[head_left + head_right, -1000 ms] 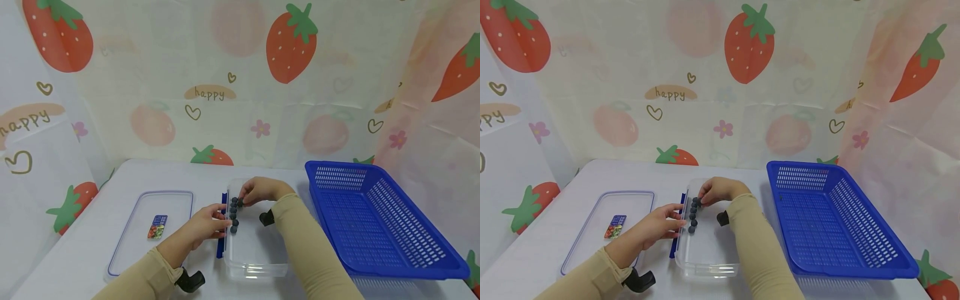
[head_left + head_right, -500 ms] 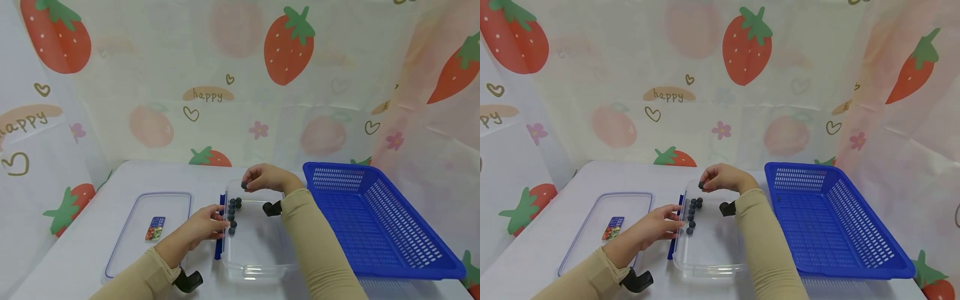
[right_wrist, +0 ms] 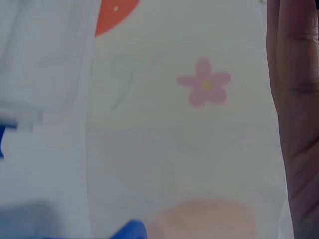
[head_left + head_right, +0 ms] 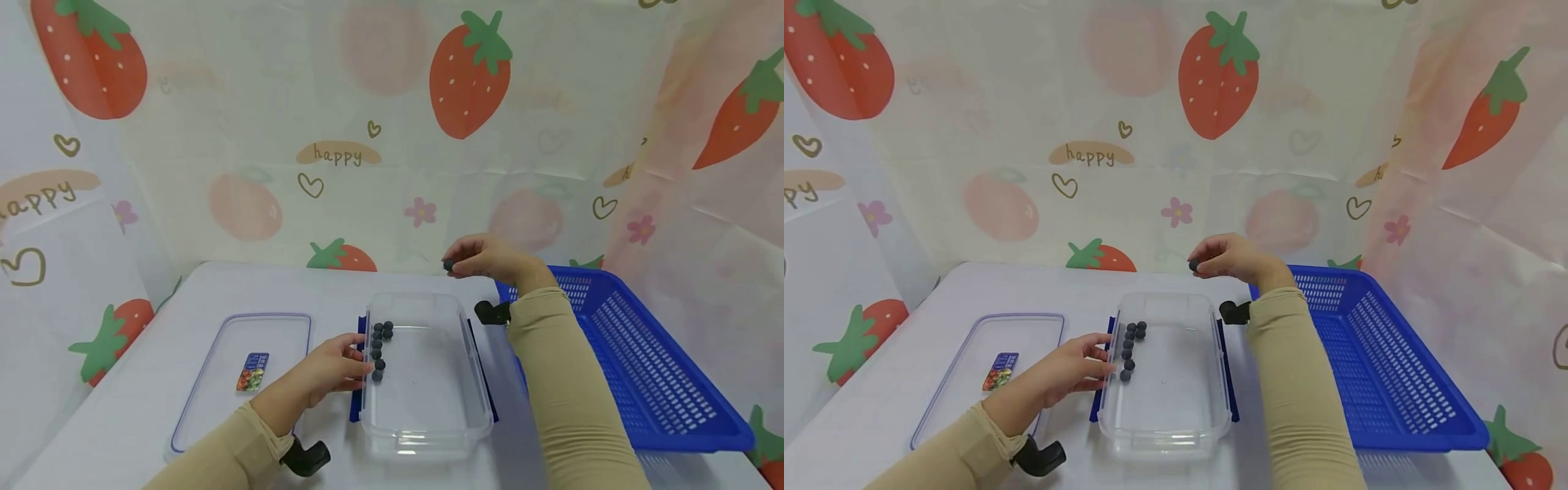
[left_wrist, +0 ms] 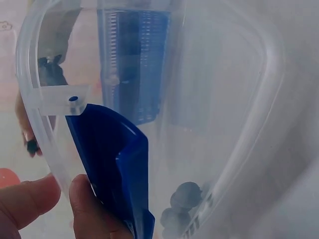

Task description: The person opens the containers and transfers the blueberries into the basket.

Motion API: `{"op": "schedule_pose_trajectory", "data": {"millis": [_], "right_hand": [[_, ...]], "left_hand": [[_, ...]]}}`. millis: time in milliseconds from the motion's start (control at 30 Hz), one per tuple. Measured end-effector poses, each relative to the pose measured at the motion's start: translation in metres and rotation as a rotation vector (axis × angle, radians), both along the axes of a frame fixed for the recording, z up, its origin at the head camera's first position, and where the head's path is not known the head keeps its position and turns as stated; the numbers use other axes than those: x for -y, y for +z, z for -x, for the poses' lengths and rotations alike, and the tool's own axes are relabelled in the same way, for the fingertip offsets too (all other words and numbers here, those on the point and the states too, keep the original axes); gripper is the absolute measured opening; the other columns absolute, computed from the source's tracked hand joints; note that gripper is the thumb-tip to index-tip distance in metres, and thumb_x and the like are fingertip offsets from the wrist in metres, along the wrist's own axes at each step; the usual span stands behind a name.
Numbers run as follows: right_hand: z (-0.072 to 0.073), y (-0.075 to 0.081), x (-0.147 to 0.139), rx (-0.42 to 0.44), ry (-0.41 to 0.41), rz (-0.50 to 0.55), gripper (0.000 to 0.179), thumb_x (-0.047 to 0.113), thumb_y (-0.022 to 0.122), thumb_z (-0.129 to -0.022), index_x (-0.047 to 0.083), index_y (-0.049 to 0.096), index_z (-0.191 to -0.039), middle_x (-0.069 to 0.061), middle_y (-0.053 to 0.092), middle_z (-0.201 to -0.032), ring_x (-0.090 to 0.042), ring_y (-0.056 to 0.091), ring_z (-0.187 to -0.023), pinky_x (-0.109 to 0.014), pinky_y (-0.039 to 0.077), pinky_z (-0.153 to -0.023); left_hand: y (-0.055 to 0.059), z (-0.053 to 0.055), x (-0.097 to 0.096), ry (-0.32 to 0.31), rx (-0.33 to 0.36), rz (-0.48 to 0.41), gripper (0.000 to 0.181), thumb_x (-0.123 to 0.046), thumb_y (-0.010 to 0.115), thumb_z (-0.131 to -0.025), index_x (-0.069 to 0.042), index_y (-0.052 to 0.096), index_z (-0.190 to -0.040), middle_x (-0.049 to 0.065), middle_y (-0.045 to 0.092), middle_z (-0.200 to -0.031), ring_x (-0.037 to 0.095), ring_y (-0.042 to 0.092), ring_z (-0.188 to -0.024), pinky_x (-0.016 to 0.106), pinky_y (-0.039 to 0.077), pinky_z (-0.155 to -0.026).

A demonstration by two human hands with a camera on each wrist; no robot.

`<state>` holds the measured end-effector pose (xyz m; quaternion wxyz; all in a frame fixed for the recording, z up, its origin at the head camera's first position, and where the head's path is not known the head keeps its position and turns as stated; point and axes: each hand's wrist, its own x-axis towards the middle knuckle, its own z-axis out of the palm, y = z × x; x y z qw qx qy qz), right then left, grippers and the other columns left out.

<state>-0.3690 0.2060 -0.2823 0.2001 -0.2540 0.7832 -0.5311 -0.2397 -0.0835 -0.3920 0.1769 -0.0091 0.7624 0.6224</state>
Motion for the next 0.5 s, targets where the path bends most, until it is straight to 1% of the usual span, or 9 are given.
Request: {"op": "schedule_pose_trajectory", "data": {"millis": [133,200,333,400,500], "right_hand": [[-0.001,0.0,-0.021,-0.007,-0.034,0.01,0.023,0.0,0.059,-0.086,-0.007,0.055,-0.108,-0.012,0.06,-0.099,-0.021,0.062,-0.09,-0.032,0.05,-0.086],[-0.002,-0.002,-0.032,-0.004,-0.057,0.021,0.022,-0.002,0.058,-0.086,-0.005,0.054,-0.107,-0.014,0.058,-0.1,-0.02,0.061,-0.091,-0.031,0.05,-0.086],[-0.002,-0.009,-0.058,0.025,-0.103,0.05,0.021,-0.001,0.056,-0.088,0.001,0.057,-0.108,-0.011,0.057,-0.102,-0.017,0.061,-0.093,-0.029,0.049,-0.087],[-0.003,-0.013,-0.071,0.035,-0.111,0.065,0.022,0.0,0.055,-0.089,-0.002,0.056,-0.111,-0.009,0.058,-0.103,-0.017,0.061,-0.094,-0.03,0.049,-0.088],[-0.003,-0.019,-0.089,0.046,-0.119,0.084,0.025,0.0,0.053,-0.09,-0.01,0.051,-0.113,-0.009,0.06,-0.101,-0.018,0.061,-0.094,-0.032,0.048,-0.089]], "left_hand": [[0.001,0.001,0.001,0.005,0.005,0.007,0.062,-0.01,0.067,-0.082,-0.01,0.039,-0.137,0.014,0.048,-0.106,0.024,0.061,-0.091,0.032,0.055,-0.074],[0.001,0.001,0.0,0.006,0.007,0.008,0.062,-0.01,0.068,-0.082,-0.01,0.039,-0.137,0.014,0.048,-0.106,0.024,0.061,-0.092,0.032,0.055,-0.074],[0.001,0.0,-0.001,0.008,0.007,0.012,0.062,-0.009,0.068,-0.082,-0.009,0.039,-0.137,0.014,0.049,-0.106,0.023,0.06,-0.091,0.033,0.055,-0.074],[0.001,-0.001,-0.002,0.009,0.004,0.015,0.062,-0.009,0.068,-0.082,-0.009,0.039,-0.137,0.014,0.049,-0.106,0.023,0.061,-0.09,0.033,0.055,-0.074],[0.002,-0.001,-0.002,0.007,0.0,0.019,0.062,-0.009,0.067,-0.082,-0.009,0.038,-0.137,0.014,0.049,-0.106,0.022,0.061,-0.088,0.033,0.055,-0.074]]}}
